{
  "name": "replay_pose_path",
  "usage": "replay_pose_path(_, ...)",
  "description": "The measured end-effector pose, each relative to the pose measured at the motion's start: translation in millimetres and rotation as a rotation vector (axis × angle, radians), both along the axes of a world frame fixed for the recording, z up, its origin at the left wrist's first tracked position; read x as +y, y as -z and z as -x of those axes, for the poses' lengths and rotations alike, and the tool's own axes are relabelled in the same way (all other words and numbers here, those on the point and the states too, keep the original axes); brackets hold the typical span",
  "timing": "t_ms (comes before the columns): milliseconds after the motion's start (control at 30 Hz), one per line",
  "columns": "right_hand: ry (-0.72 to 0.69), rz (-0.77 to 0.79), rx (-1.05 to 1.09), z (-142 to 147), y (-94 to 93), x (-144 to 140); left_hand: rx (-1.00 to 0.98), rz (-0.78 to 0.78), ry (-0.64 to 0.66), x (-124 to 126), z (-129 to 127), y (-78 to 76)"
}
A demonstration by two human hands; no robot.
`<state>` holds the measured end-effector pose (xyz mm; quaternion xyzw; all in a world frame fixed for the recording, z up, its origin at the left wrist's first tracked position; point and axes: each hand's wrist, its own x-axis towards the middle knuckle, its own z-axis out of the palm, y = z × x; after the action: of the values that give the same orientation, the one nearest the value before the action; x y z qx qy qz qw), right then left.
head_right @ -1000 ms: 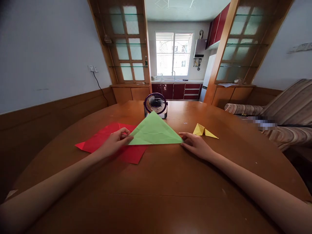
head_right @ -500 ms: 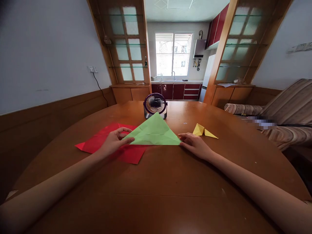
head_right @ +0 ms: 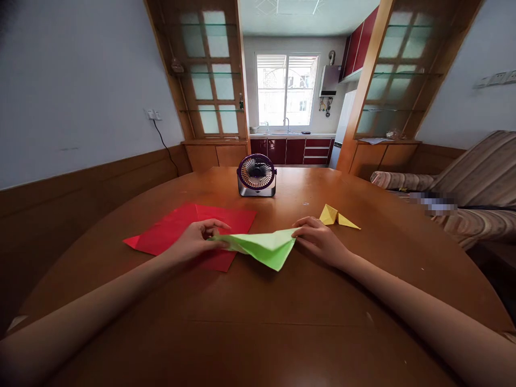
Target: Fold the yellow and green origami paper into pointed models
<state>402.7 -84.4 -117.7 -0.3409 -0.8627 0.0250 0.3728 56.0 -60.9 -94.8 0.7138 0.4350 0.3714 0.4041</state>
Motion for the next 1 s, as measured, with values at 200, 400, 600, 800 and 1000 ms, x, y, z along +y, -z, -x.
replay_pose_path(200,-0.068,-0.114,-0.143,0,1.0,1,-0.042,0.090,0.079,2,2,2.2)
replay_pose_path(400,-0.038,-0.225,-0.196,-5,4.1,3,0.003,0.052,-0.045,2,3,4.6)
replay_pose_path(600,-0.020,-0.243,-0.259,-7,3.9,4,0.227,-0.112,-0.130,3,6,2.1)
replay_pose_path(800,0.054,-0.181,-0.283,-13,6.6,9,0.672,-0.324,-0.167,6,9,0.2)
replay_pose_path(1000,0.056,-0.079,-0.301,-13,6.1,9,0.715,-0.507,-0.170,6,9,2.9)
